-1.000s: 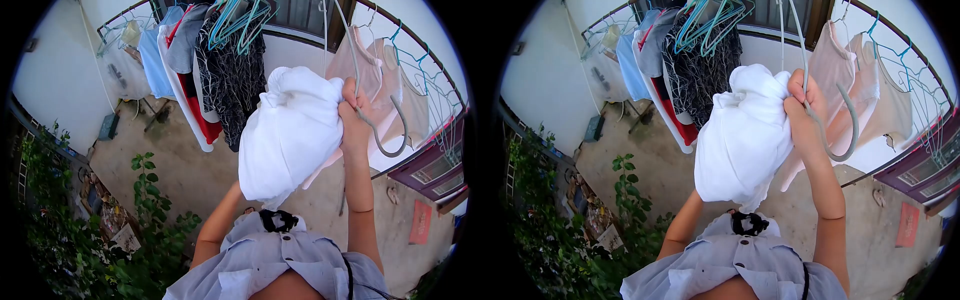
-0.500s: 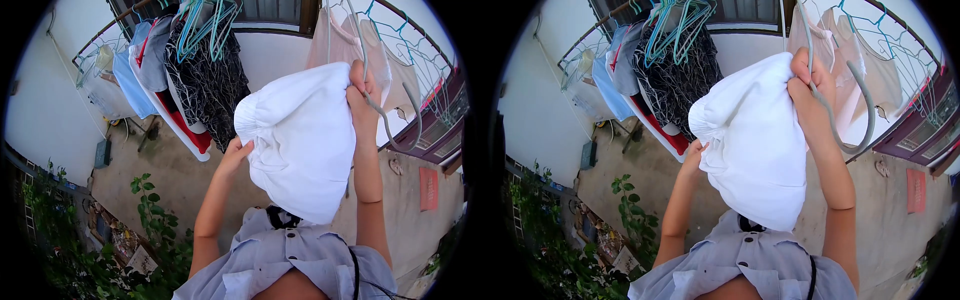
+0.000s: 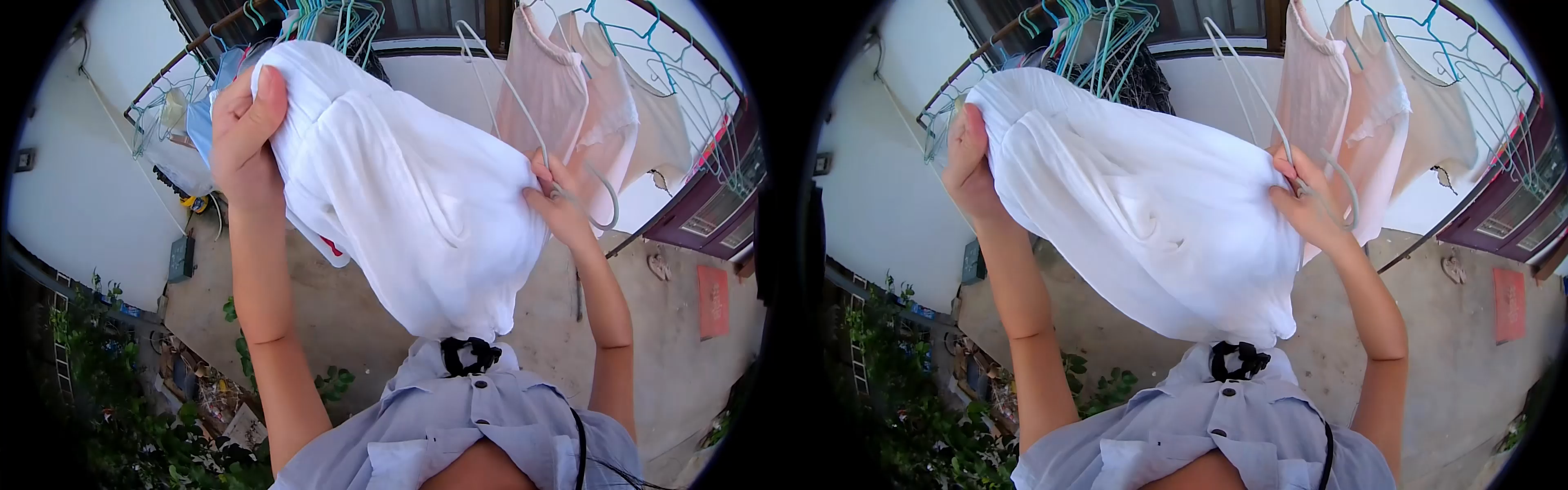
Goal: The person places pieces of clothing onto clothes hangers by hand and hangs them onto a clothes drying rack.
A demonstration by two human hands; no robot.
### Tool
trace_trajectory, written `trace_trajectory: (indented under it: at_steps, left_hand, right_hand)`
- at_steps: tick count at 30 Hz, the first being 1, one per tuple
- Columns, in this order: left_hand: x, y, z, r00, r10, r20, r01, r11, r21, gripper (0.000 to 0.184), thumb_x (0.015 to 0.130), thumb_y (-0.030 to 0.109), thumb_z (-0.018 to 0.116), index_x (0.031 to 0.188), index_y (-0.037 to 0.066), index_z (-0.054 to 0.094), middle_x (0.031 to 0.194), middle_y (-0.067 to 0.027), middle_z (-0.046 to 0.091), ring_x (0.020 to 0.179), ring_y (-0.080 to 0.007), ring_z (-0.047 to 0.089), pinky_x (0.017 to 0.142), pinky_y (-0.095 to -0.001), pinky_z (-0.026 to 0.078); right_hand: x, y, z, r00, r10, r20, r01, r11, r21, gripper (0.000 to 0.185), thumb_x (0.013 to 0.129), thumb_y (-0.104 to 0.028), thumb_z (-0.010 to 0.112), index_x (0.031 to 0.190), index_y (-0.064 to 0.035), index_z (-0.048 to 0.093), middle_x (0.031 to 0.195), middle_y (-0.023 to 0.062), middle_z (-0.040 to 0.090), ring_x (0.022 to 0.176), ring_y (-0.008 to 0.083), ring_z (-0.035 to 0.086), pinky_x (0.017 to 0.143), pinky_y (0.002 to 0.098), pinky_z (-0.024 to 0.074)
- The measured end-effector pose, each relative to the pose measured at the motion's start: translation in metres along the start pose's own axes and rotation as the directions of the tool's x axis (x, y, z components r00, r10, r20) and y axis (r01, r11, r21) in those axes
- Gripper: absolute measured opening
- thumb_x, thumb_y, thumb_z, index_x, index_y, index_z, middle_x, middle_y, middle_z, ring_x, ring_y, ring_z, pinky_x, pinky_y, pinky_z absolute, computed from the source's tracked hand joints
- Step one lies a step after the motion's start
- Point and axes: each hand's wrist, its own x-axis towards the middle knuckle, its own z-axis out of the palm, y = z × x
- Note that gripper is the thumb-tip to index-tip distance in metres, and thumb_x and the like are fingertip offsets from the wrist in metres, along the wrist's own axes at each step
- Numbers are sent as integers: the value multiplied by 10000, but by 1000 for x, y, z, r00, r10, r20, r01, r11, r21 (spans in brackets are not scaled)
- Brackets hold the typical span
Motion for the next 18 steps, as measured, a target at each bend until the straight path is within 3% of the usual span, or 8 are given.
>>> trace_trajectory:
  at_steps: [4,6,9,12,13,15,16,18]
  left_hand:
    - [40,33,34,990,-101,102,51,912,406,352,831,284,428,939,-41,505,796,-62,555,644,-102,520,602,-193,400]
    - [45,46,69,956,-170,237,47,891,451,276,816,204,482,662,-11,563,538,-62,568,422,-196,428,440,-240,346]
    - [51,34,87,898,-75,434,-209,795,569,252,801,154,483,675,-62,516,506,-115,504,416,-162,396,414,-295,318]
    - [53,38,96,815,-144,561,-357,638,682,242,797,140,482,674,-67,504,493,-133,464,421,-152,377,422,-310,317]
    - [52,35,96,815,-143,561,-360,633,685,242,797,140,482,674,-67,504,493,-133,464,421,-152,377,422,-310,317]
    - [49,24,91,919,-29,393,-280,653,703,248,799,152,484,676,-61,515,495,-148,466,423,-163,379,435,-303,331]
    - [46,21,87,921,-27,389,-282,641,714,248,799,152,484,676,-61,515,495,-148,466,423,-163,379,435,-303,331]
    - [39,18,80,967,35,253,-180,795,579,263,797,186,493,702,-56,533,532,-172,515,421,-216,412,432,-288,344]
  right_hand:
    - [12,-22,-11,999,-13,-33,16,995,96,188,834,-196,417,881,-21,469,1013,86,494,930,168,475,834,270,348]
    - [22,-30,-8,948,-258,-188,271,961,49,403,870,-351,331,993,2,481,974,91,503,943,189,484,862,306,345]
    - [44,-63,14,786,-507,-354,529,848,-38,398,875,-343,319,947,5,498,956,86,511,871,161,496,812,278,360]
    - [49,-94,21,868,-380,-319,208,862,-462,333,898,-295,270,742,-39,414,746,21,440,706,75,406,640,209,340]
    - [60,-95,32,866,-384,-319,213,862,-460,333,898,-295,270,742,-39,414,746,21,440,706,75,406,640,209,340]
    - [88,-93,54,516,-699,-496,413,710,-571,210,861,-166,375,788,-3,486,553,20,407,488,98,379,438,222,306]
    - [86,-98,53,512,-701,-497,426,710,-561,210,861,-166,375,788,-3,486,553,20,407,488,98,379,438,222,306]
    - [76,-120,42,805,-499,-321,366,843,-394,247,874,-209,349,785,-9,463,593,43,431,570,117,418,530,240,342]
